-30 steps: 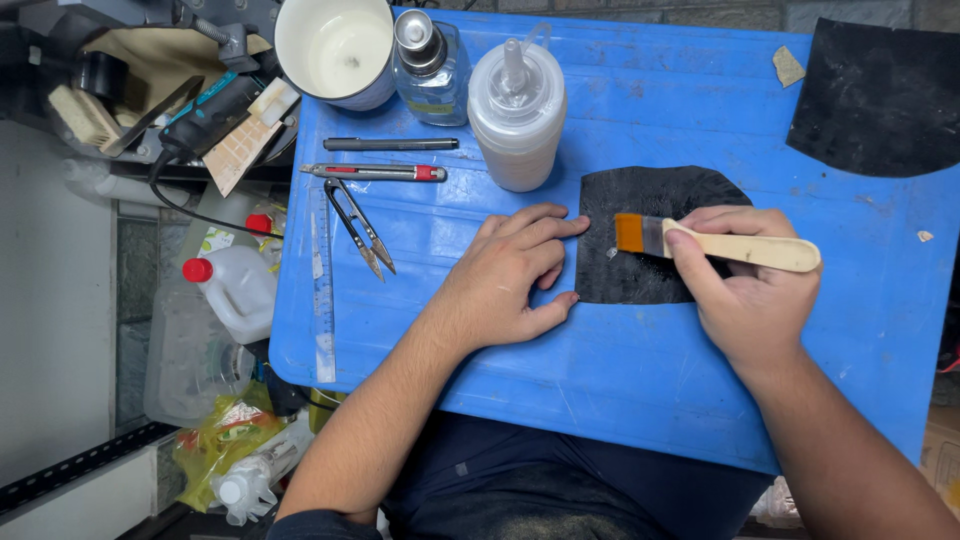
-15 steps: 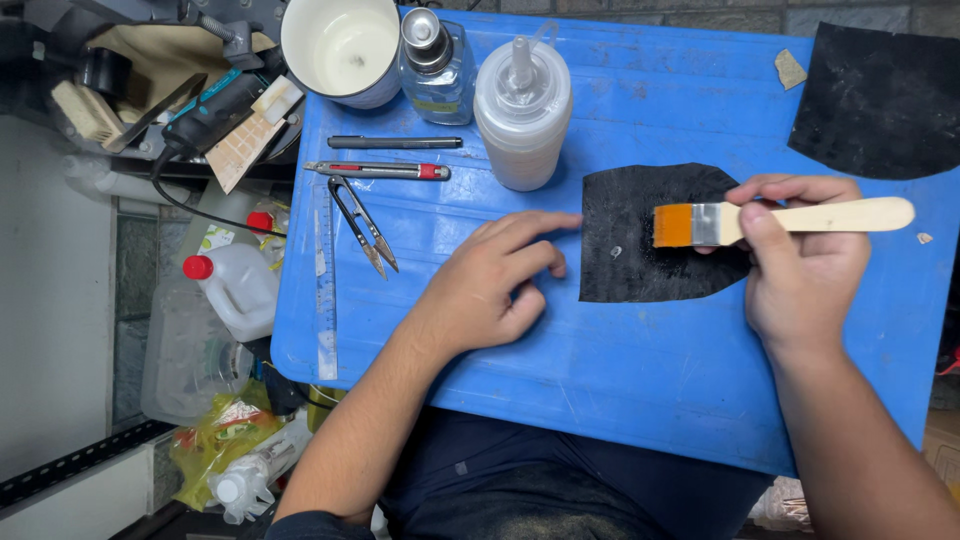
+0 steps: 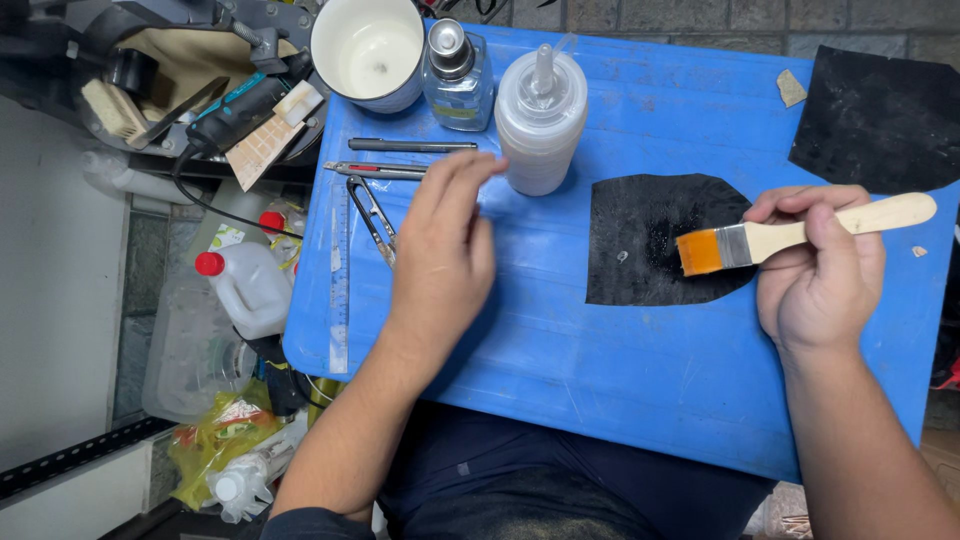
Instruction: The person applies a dark viscous liquid from a squeeze bottle onto a black curved material piece and spreads it evenly with a paintbrush. The person repeats this process on multiple pieces, then wipes the brush with a white cloth.
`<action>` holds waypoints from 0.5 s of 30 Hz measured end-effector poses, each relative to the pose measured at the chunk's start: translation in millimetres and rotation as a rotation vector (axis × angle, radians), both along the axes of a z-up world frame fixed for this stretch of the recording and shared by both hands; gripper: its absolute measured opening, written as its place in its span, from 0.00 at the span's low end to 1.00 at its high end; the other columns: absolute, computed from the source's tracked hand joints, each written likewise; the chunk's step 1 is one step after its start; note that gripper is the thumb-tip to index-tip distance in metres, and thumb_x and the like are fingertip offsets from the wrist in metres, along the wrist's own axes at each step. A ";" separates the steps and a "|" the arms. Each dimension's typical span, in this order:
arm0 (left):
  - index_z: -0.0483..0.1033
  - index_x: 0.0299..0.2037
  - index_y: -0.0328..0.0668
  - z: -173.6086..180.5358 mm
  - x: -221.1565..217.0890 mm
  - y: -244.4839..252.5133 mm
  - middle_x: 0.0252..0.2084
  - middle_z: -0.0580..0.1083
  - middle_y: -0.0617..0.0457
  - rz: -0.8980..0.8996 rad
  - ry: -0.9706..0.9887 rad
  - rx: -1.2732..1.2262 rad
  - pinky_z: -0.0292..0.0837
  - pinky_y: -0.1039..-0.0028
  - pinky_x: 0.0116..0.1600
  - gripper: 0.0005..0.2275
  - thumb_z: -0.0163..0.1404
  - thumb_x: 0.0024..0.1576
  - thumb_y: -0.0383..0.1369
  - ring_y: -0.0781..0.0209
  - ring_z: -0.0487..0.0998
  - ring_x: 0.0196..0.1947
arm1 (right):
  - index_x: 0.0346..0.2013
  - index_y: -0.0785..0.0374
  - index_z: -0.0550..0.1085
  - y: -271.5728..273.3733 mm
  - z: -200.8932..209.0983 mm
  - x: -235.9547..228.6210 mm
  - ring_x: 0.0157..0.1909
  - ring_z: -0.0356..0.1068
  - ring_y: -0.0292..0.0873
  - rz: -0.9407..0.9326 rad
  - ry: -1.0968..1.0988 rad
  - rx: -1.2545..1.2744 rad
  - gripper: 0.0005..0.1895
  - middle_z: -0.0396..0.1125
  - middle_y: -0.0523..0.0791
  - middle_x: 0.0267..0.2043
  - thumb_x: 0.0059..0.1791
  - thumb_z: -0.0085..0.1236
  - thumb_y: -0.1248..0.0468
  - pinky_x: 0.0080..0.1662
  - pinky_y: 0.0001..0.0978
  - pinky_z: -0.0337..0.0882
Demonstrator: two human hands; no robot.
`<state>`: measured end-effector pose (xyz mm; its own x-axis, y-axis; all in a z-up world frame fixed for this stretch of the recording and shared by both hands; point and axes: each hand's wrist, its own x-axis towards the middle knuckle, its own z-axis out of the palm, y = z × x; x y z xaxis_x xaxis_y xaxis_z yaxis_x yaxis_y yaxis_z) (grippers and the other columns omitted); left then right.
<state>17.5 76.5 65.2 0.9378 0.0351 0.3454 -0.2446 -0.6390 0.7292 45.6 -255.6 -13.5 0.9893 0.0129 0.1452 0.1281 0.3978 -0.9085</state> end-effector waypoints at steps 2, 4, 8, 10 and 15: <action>0.62 0.66 0.34 1.1 10.8 -15.0 0.67 0.66 0.39 0.001 -0.148 0.033 0.70 0.59 0.69 0.25 0.53 0.59 0.25 0.43 0.69 0.66 | 0.45 0.66 0.66 3.5 5.0 -2.0 0.44 0.69 0.46 0.038 0.047 0.030 0.07 0.67 0.54 0.42 0.63 0.39 0.66 0.54 0.43 0.73; 0.55 0.69 0.32 0.5 23.8 -26.8 0.66 0.63 0.37 0.018 -0.248 0.090 0.64 0.55 0.73 0.34 0.61 0.56 0.33 0.39 0.66 0.67 | 0.44 0.65 0.67 6.2 10.5 -5.0 0.42 0.69 0.46 0.106 0.150 0.108 0.06 0.66 0.53 0.40 0.59 0.40 0.66 0.55 0.47 0.75; 0.56 0.70 0.32 -3.1 53.7 -37.8 0.65 0.65 0.37 0.063 -0.283 0.116 0.65 0.59 0.68 0.38 0.66 0.55 0.40 0.40 0.67 0.63 | 0.41 0.73 0.71 19.9 12.0 -10.0 0.34 0.63 0.40 0.468 0.386 0.327 0.07 0.64 0.51 0.36 0.55 0.46 0.70 0.48 0.45 0.73; 0.59 0.69 0.35 -5.5 67.4 -40.4 0.62 0.66 0.38 0.054 -0.270 0.126 0.67 0.59 0.66 0.36 0.66 0.55 0.40 0.41 0.69 0.61 | 0.42 0.78 0.73 26.7 10.8 -11.1 0.28 0.59 0.36 0.638 0.466 0.340 0.09 0.65 0.51 0.37 0.54 0.48 0.70 0.42 0.43 0.72; 0.66 0.57 0.38 -8.7 84.0 -55.4 0.51 0.71 0.46 -0.037 -0.237 0.167 0.73 0.58 0.54 0.31 0.66 0.46 0.40 0.42 0.76 0.49 | 0.49 0.80 0.71 52.3 12.0 -7.1 0.22 0.55 0.32 0.701 0.588 0.231 0.15 0.67 0.53 0.40 0.54 0.47 0.68 0.36 0.38 0.71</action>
<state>101.5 21.2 56.6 0.8297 -0.0735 0.5534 -0.4211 -0.7331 0.5341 38.5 -203.3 -1.5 0.6823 0.6660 -0.3015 -0.6624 0.3885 -0.6406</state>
